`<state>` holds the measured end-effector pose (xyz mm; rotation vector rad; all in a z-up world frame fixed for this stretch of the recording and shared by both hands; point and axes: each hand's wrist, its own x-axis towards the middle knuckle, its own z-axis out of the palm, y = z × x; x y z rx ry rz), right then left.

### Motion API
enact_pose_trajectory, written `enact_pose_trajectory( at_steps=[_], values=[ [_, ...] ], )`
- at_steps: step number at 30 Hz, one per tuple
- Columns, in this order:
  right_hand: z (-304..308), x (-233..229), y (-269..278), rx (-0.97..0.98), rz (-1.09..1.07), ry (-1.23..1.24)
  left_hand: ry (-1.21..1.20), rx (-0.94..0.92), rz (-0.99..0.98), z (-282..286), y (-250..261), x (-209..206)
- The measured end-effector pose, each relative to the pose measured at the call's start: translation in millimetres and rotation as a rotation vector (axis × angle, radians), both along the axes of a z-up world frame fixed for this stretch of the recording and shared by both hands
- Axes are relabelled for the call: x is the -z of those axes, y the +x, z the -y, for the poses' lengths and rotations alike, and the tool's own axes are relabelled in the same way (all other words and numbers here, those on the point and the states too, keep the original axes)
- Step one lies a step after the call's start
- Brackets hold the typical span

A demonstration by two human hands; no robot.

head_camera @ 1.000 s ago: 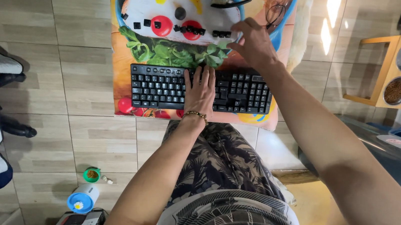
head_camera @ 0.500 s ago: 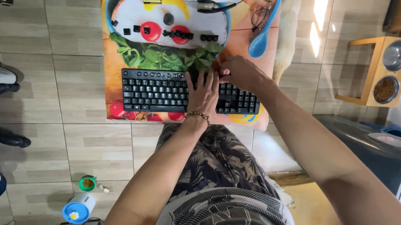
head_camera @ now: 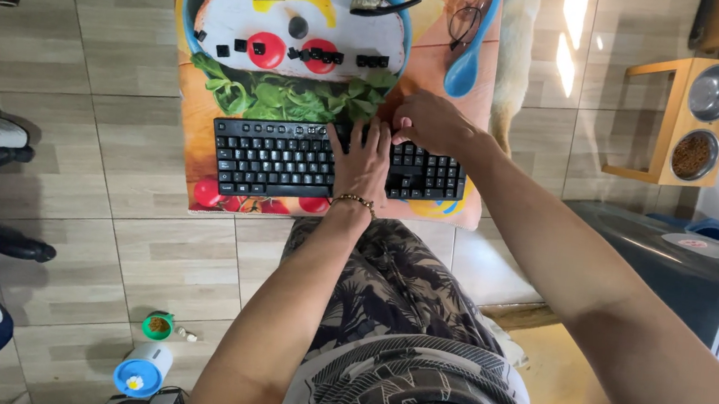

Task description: The recorder is cleaning and repairing a mechanical computer keyboard by removing keycaps and placing small components.

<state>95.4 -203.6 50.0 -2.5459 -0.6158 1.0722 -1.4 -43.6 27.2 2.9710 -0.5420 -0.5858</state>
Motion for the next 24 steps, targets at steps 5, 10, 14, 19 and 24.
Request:
enact_pose_trajectory(
  at_steps=[5,10,14,19,24],
  values=[
    [17,0,-3,0.096,-0.031,0.095,0.011,0.01,0.02,-2,-1,5],
    [30,-20,-1,0.219,0.009,0.176,-0.004,0.017,0.001,1,0,11],
    [26,-17,11,0.339,0.327,0.38,-0.034,0.01,0.069,-2,-1,3],
    [11,-6,36,0.376,0.484,0.428,-0.066,-0.001,0.123,-3,1,-1],
    [4,1,41,0.294,0.511,0.226,-0.067,-0.005,0.089,-2,0,1]
  ],
)
